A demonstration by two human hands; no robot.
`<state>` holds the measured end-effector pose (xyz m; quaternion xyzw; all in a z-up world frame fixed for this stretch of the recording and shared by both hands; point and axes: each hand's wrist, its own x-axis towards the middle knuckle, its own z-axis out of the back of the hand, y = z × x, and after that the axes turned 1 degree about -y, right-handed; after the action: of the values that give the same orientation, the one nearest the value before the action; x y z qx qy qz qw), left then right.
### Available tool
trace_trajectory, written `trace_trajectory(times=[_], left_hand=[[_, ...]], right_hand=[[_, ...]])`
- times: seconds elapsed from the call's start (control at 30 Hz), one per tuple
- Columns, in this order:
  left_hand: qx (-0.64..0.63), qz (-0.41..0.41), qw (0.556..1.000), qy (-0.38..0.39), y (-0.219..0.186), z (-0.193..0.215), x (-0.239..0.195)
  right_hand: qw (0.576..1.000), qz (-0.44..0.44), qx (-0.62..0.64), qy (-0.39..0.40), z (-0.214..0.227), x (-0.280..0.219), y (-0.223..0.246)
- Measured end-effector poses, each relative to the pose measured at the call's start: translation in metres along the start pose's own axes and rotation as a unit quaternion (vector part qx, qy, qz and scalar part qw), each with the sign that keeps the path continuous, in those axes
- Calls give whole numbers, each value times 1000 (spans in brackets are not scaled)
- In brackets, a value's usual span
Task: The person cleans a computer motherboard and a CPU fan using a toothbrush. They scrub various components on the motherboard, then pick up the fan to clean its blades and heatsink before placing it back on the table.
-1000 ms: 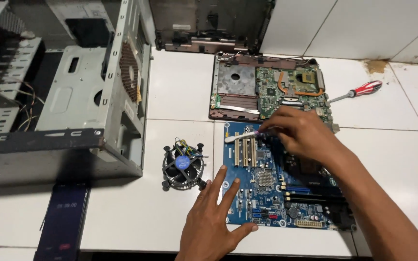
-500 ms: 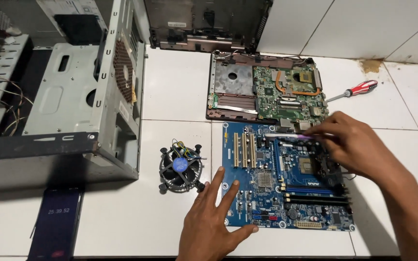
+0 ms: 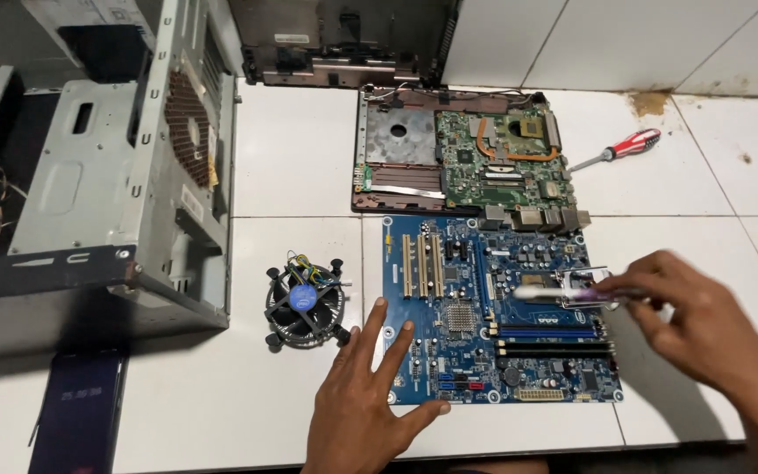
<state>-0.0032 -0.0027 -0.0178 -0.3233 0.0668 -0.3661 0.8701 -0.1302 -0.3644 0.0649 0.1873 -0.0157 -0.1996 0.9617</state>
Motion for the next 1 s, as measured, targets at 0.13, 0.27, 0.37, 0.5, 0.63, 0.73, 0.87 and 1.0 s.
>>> trace_trajectory(times=[0.13,0.27,0.37,0.5,0.63,0.73,0.87,1.0], left_hand=[[-4,4,1000,-19,0,-1,1],[-3,-3,1000,-25,2,-5,1],[-4,-16,999,-35,2,-5,0],[10,-11,999,-35,1,-6,1],[9,-19,998,-54,0,-7,0],[15,-23,998,-65,0,-8,0],[38,-25,997,-57,1,-10,1],[60,-21,998,-26,-5,0,9]], right_hand=[[986,25,-139,-90,4,-14,-3],[946,-52,-295,-122,-6,-42,-19],[982,-16,-159,-99,-7,-55,-13],[973,-19,-137,-183,-14,-46,-16],[991,-11,-32,-129,-17,-40,-9],[991,3,1,-136,-19,-40,-9],[982,-18,-51,-180,-26,-47,-25],[990,-28,72,-116,-28,-58,-30]])
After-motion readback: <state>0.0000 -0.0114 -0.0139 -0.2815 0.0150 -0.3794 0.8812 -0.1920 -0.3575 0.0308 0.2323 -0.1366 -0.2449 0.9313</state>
